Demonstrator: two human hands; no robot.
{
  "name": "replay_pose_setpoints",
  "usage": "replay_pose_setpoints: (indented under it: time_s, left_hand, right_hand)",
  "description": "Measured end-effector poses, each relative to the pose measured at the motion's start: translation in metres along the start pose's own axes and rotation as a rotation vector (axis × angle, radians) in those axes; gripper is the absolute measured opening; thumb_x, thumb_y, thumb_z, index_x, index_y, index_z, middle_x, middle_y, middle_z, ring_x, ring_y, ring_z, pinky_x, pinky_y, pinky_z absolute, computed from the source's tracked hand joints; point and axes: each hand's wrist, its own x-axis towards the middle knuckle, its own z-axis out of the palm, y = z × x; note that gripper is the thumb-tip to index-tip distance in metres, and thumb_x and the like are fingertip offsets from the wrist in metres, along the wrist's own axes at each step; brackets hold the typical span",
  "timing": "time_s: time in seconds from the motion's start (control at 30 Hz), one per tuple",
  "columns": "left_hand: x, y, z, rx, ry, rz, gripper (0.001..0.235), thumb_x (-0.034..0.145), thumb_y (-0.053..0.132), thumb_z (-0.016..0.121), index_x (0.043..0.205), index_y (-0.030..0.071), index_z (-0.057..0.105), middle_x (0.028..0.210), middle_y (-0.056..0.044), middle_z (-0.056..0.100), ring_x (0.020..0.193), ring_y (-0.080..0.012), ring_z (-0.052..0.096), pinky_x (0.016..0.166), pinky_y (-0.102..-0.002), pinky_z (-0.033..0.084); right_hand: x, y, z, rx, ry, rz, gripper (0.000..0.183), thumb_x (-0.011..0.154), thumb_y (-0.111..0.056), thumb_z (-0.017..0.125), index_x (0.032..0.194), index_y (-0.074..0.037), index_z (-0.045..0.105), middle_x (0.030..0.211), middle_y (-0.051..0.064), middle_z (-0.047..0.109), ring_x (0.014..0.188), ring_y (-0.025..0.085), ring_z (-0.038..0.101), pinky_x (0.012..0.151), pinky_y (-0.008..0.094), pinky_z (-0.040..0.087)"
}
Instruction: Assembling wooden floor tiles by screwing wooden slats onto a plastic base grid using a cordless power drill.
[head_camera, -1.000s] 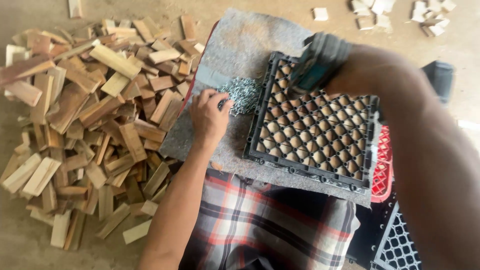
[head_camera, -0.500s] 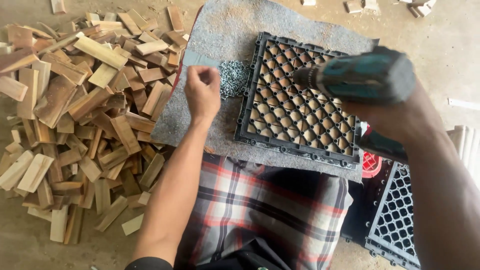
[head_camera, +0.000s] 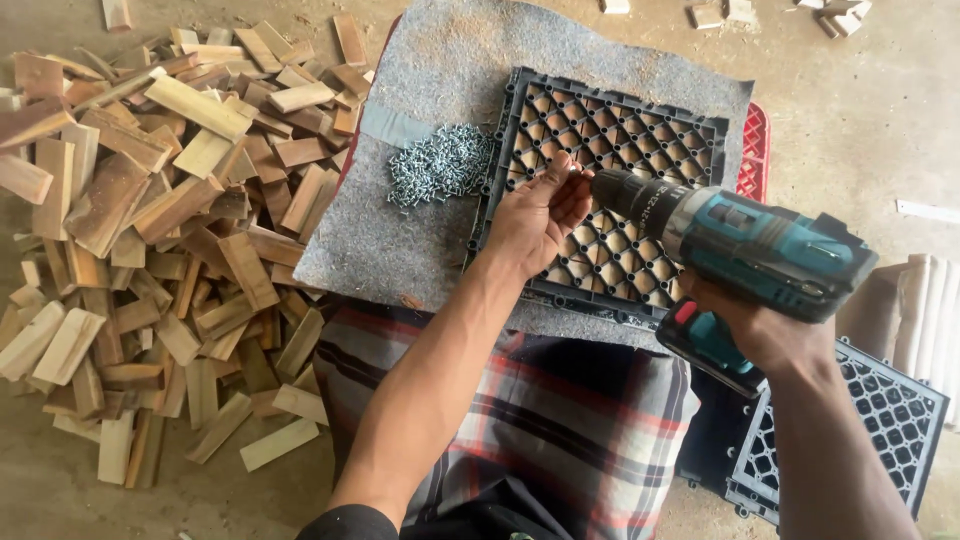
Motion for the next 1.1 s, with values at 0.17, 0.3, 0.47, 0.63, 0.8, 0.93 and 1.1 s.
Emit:
replay_pose_setpoints:
  time_s: [0.17,0.3,0.47,0.63,0.8,0.93,1.1]
  left_hand:
    - [0.002,-0.005,0.007,0.032,0.048,0.018,0.028,0.085,0.019,0.08,0.099,-0.003,0.069,0.089,-0.018,0.072,0.074,-0.0241,0.073,0.065,-0.032,0.066]
    - [0.0,0.001,-0.003,0.093,0.009,-0.009,0.028,0.08,0.018,0.084,0.094,-0.002,0.071,0.087,-0.02,0.074,0.071,-0.0249,0.074,0.059,-0.03,0.065]
    - [-0.013,0.012,0.005,0.668,0.042,-0.056,0.062,0.079,0.045,0.076,0.1,-0.013,0.071,0.08,-0.024,0.076,0.06,-0.0234,0.076,0.05,-0.026,0.063]
    - [0.009,-0.003,-0.004,1.86,0.103,0.933,0.061,0.099,0.05,0.045,0.133,0.001,0.057,0.101,-0.007,0.058,0.084,-0.0152,0.047,0.07,-0.033,0.034]
    - [0.02,-0.016,-0.005,2.667,0.072,0.348,0.118,0.082,0.092,0.012,0.162,0.005,0.007,0.17,-0.012,-0.006,0.157,-0.0255,-0.009,0.125,-0.059,-0.01]
    - [0.027,-0.018,-0.015,2.622,0.071,0.379,0.119,0.081,0.093,0.018,0.162,0.006,0.011,0.17,-0.014,-0.001,0.158,-0.0272,-0.004,0.124,-0.055,-0.009]
    - [0.028,-0.022,-0.019,2.604,0.072,0.381,0.118,0.082,0.093,0.023,0.161,0.006,0.013,0.17,-0.015,0.001,0.158,-0.028,-0.001,0.125,-0.055,-0.008]
  right_hand:
    - [-0.003,0.0,-0.003,-0.104,0.023,0.19,0.056,0.075,-0.022,0.08,0.126,-0.006,0.062,0.117,0.015,0.073,0.102,0.03,0.072,0.089,0.047,0.061]
    - [0.003,0.033,-0.022,0.156,-0.08,-0.222,0.049,0.077,-0.012,0.077,0.12,0.004,0.061,0.1,0.016,0.074,0.073,0.024,0.078,0.068,0.034,0.069]
    - [0.023,0.071,-0.048,-0.439,-0.059,-0.04,0.065,0.068,-0.02,0.082,0.132,-0.019,0.072,0.114,-0.004,0.075,0.091,0.01,0.069,0.082,0.023,0.053]
    - [0.067,-0.034,-0.045,-0.386,-0.01,0.123,0.081,0.072,-0.004,0.086,0.146,-0.007,0.053,0.116,0.016,0.071,0.085,0.028,0.07,0.07,0.041,0.055]
    - [0.108,-0.085,-0.032,-0.534,-0.056,0.534,0.035,0.079,-0.014,0.084,0.113,-0.013,0.076,0.087,0.012,0.074,0.073,0.025,0.061,0.063,0.041,0.043]
    - [0.131,-0.091,-0.023,-0.553,-0.116,0.503,0.042,0.078,-0.009,0.084,0.118,-0.008,0.073,0.096,0.019,0.073,0.084,0.035,0.064,0.073,0.048,0.047]
    - [0.147,-0.084,-0.017,-0.575,-0.193,0.419,0.043,0.077,-0.007,0.086,0.118,-0.01,0.076,0.093,0.019,0.072,0.078,0.033,0.064,0.069,0.044,0.048]
